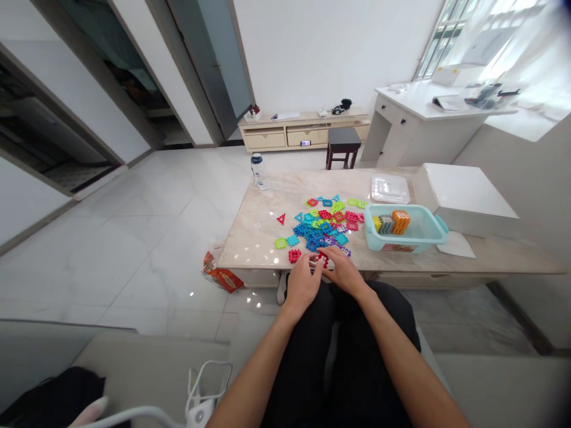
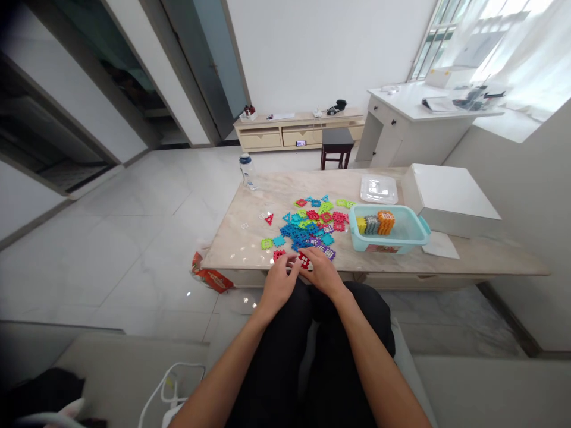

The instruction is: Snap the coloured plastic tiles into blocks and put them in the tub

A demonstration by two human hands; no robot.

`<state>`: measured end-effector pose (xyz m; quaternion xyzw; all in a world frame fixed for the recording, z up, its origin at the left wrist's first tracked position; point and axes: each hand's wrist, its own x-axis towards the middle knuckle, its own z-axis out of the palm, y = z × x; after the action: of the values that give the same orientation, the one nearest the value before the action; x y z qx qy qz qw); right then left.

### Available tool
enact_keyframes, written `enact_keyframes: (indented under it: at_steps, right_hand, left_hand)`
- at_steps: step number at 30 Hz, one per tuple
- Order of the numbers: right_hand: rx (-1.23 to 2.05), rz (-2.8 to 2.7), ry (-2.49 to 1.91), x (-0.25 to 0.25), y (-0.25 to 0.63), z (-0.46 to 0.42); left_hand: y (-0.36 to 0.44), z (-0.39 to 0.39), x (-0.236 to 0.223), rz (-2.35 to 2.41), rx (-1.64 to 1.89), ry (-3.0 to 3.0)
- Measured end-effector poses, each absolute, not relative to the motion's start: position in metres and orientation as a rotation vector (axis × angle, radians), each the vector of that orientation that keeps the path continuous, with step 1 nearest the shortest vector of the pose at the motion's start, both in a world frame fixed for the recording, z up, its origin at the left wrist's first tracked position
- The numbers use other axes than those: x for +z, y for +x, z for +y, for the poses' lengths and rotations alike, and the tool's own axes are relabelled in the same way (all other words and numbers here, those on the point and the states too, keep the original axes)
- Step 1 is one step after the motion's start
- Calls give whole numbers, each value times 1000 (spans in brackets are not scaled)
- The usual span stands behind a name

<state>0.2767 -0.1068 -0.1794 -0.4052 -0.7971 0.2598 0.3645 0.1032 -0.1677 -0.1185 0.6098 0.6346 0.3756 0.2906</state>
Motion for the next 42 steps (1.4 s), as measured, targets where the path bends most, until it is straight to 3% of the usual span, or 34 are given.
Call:
enact_keyframes:
  at_steps: [8,17,30,36,42]
  right_hand:
    - [698,-2055,-903,-172,273,-113]
    - [732,-1947,-1140,-173,265,-110]
    - [730,-1964,-1103,-181,273,-115]
    - [761,-1903,-1195,-188,276,-114]
    - [710,-1898,-1219,-174,263,-108]
  left_hand:
    - [92,-148,-134,1619,991,1457]
    - [91,-152,-136,1611,1234,1293]
    - [95,-146,-141,1723,1018,1377]
    - [104,-148,-160,1590,1208,1034]
    - [103,-159,-150,1575,1357,1065]
